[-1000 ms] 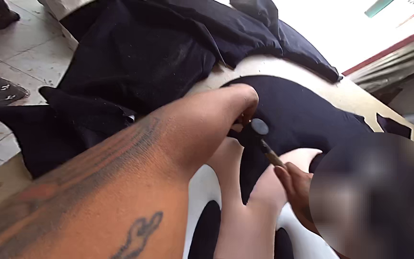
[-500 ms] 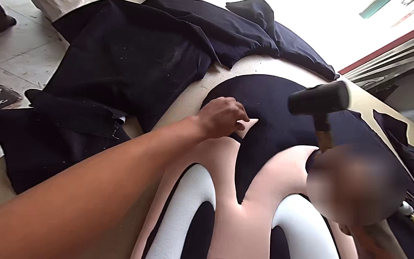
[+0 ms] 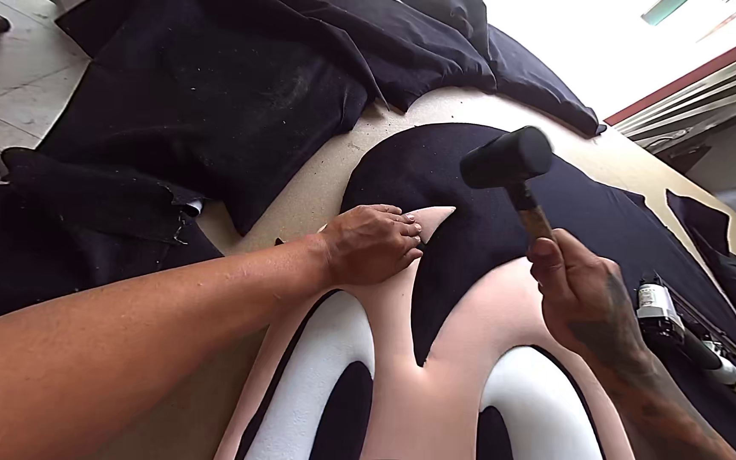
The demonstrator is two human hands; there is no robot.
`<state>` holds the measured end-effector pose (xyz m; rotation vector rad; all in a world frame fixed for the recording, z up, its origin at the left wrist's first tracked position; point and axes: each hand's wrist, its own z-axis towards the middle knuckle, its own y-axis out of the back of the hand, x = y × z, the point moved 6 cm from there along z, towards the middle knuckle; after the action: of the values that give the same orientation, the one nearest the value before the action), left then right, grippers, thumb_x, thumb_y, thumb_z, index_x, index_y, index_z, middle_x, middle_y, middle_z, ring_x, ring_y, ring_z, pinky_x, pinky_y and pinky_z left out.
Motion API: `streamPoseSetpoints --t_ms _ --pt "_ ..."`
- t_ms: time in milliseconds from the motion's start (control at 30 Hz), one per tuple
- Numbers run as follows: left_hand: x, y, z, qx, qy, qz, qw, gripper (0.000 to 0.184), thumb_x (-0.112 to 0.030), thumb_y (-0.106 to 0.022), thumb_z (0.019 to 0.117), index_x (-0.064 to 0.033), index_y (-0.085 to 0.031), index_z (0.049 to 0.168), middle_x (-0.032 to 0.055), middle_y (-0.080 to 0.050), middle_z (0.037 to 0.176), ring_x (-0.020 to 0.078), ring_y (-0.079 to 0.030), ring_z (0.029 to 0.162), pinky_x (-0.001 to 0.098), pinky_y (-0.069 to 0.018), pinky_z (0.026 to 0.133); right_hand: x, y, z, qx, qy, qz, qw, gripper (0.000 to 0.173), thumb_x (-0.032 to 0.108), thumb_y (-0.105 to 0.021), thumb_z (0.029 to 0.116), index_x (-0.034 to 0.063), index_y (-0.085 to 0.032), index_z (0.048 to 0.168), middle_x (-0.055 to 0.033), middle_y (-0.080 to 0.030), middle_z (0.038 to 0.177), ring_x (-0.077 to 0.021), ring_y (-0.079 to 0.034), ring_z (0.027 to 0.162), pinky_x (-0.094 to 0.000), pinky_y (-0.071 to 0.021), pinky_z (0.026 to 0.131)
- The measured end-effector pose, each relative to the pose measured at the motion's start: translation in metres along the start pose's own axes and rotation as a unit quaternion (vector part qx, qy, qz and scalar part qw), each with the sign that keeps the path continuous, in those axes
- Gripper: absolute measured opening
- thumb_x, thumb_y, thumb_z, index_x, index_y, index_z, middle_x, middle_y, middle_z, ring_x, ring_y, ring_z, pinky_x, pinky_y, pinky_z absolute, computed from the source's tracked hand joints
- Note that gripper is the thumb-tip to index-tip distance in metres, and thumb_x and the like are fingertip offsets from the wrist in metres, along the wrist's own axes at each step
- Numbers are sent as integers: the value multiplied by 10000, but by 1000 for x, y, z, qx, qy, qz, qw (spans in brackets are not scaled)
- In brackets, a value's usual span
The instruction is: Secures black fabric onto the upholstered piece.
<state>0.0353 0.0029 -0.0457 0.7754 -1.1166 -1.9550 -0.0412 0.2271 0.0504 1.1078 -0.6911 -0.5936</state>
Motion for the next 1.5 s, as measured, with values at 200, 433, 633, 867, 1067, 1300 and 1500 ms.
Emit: streamPoseSetpoints --t_ms 200,433,633,867,1067,1300,1500 --pt "-5 -3 2 70 63 -18 995 525 -387 -302 1113 -131 -742 1239 20 -684 1369 165 -570 1366 371 -388 1203 -10 -43 -3 104 35 -114 987 577 577 -241 1064 154 -559 834 7 -462 535 -207 -538 464 -414 -431 407" --pt "-5 -3 1 79 66 -37 994 526 -381 -302 1112 -125 -739 1251 25 -680 1374 170 -556 1380 381 -381 1208 16 -8 0 15 37 -22 999 565 572 -256 1072 135 -555 877 21 -442 530 -166 -480 423 -385 -389 367" --pt "-5 -2 -2 42 67 -40 996 462 -335 -364 1085 -131 -765 1190 12 -705 1330 162 -581 1352 374 -405 1196 -13 -3 4 26 -6 -23 999 588 624 -261 1054 164 -575 867 26 -451 532 -170 -482 430 -397 -384 377" --pt "-8 -8 14 111 85 3 990 532 -458 -336 1093 -159 -593 1449 17 -559 1504 254 -535 1315 398 -470 1014 -21 3 2 9 -31 -16 999 602 623 -235 1055 158 -573 878 19 -472 554 -176 -501 452 -414 -399 394" --pt "-11 -8 22 179 85 34 980 573 -461 -279 1104 -127 -568 1470 48 -535 1530 288 -555 1250 425 -467 947 -30 -32 12 101 1 -90 991 588 619 -241 1053 165 -548 840 2 -460 545 -209 -527 472 -430 -417 408" --pt "-12 -10 26 189 91 44 977 575 -470 -287 1101 -125 -581 1455 46 -553 1509 288 -565 1232 419 -473 931 -39 -38 6 108 -7 -98 989 599 604 -222 1058 146 -551 855 -9 -477 551 -228 -557 492 -443 -450 432" --pt "-10 -9 26 181 102 33 978 549 -456 -309 1099 -137 -602 1435 27 -568 1494 277 -573 1209 411 -474 928 -35 -7 16 29 -30 -11 999 600 629 -223 1054 174 -560 857 24 -466 554 -167 -499 454 -403 -397 400"
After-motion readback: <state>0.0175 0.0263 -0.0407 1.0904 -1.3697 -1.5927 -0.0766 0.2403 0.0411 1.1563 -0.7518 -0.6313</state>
